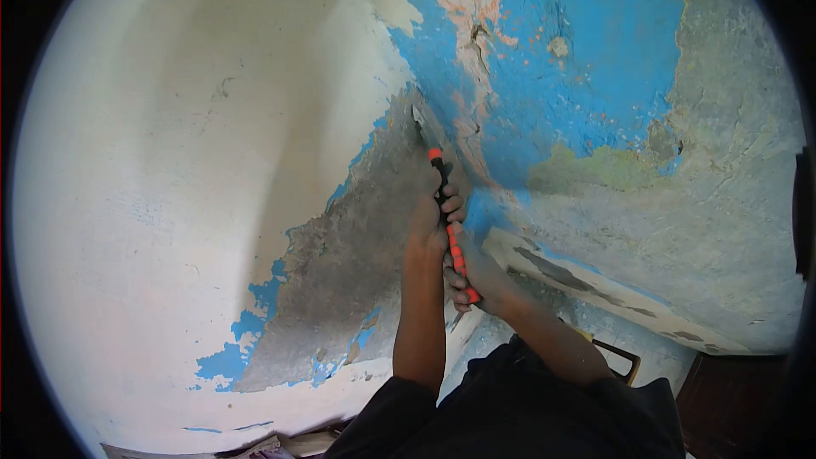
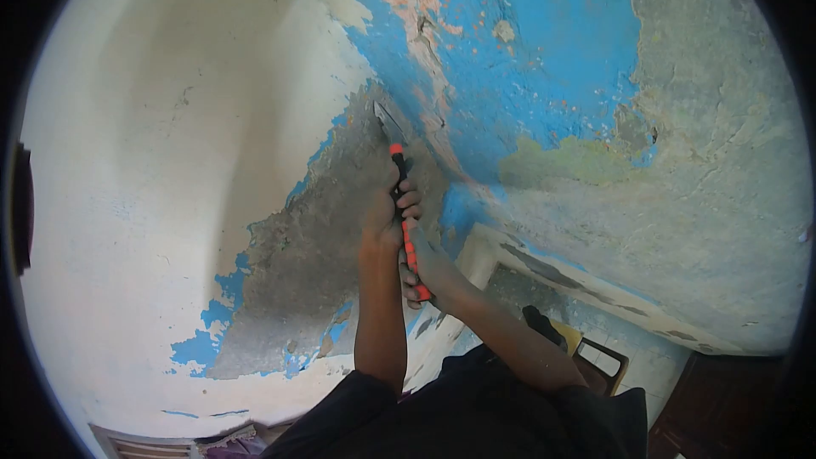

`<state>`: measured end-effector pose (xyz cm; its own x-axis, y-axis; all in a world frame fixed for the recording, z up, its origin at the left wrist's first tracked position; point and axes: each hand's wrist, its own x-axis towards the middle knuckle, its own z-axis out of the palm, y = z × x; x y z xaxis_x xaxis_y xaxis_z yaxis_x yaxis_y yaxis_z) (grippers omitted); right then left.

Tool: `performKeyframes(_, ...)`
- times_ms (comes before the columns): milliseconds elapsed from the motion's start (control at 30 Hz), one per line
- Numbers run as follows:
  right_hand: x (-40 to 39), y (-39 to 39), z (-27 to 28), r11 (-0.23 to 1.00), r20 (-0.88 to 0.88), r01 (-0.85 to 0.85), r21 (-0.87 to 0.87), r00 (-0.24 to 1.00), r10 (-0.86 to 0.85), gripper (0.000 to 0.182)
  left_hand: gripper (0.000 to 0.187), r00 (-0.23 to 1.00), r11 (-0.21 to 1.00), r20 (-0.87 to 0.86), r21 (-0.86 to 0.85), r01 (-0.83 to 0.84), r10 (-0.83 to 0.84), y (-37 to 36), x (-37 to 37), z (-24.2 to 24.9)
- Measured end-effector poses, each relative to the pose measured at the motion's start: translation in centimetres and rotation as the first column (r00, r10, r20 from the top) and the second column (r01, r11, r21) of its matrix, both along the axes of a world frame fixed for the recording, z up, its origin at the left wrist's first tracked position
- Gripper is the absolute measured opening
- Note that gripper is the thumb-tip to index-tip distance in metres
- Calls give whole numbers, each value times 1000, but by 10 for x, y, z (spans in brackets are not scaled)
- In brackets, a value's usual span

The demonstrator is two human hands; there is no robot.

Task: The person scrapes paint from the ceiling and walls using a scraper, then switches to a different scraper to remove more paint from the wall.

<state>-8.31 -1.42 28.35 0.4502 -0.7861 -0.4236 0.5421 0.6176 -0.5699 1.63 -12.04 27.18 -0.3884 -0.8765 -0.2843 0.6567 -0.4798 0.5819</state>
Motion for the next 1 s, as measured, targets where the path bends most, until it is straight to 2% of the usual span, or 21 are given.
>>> performKeyframes(100, 5, -11, -10, 999, 0, 40, 18, 999, -40, 59, 26, 996, 998, 91, 59, 12, -18, -22, -8, 8)
performKeyframes(200, 3, 0, -9, 1000, 42, 12, 16, 999, -13, 58, 24, 998, 998, -7, 16, 57, -57, -20, 2, -8)
performKeyframes(300, 3, 1, -5, 1000, 20, 13, 25, 1000, -13, 57, 26, 989, 998, 140, 23, -58, 54, 4, -5, 1)
performKeyframes(367, 4, -8, -19, 998, -1, 62, 18, 998, -62, 56, 27, 988, 1000, 157, 3, 17, -17, -17, -11, 2)
performKeyframes(500, 5, 3, -16, 1000, 30, -9, 27, 1000, 8, 55, 32, 990, 994, 96, 36, 104, -107, -11, 7, -17)
performKeyframes(567, 11, 14, -17, 999, 10, -35, 12, 999, 35, 55, 33, 991, 999, 134, 31, 10, -14, 5, 5, -12)
performKeyframes(600, 9, 3, -20, 1000, -13, 20, 8, 1000, -19, 55, 34, 988, 999, 154, 22, -32, 28, 6, 3, -9)
performKeyframes(667, 14, -15, -35, 993, -46, 110, 32, 993, -108, 55, 32, 987, 997, 140, 11, 72, -73, -25, -7, -10)
performKeyframes(767, 6, -7, -28, 998, -2, 70, 6, 998, -70, 53, 31, 978, 992, 163, 16, 126, -127, -15, 8, -18)
performKeyframes(800, 12, -1, -32, 995, -53, 87, -50, 995, -90, 53, 31, 974, 990, 175, 8, 142, -141, -8, 11, -19)
performKeyframes(900, 22, 4, -36, 979, -136, 113, -168, 981, -136, 55, 33, 976, 998, 207, -7, -67, 67, 18, 4, 4)
performKeyframes(967, 11, -5, -29, 991, -102, 69, -115, 992, -81, 56, 29, 975, 996, 219, -64, 62, -47, -14, -4, 8)
performKeyframes(1000, 11, -20, -29, 994, -124, 99, -52, 987, -105, 55, 27, 968, 990, 232, -74, 117, -97, -16, -3, 10)
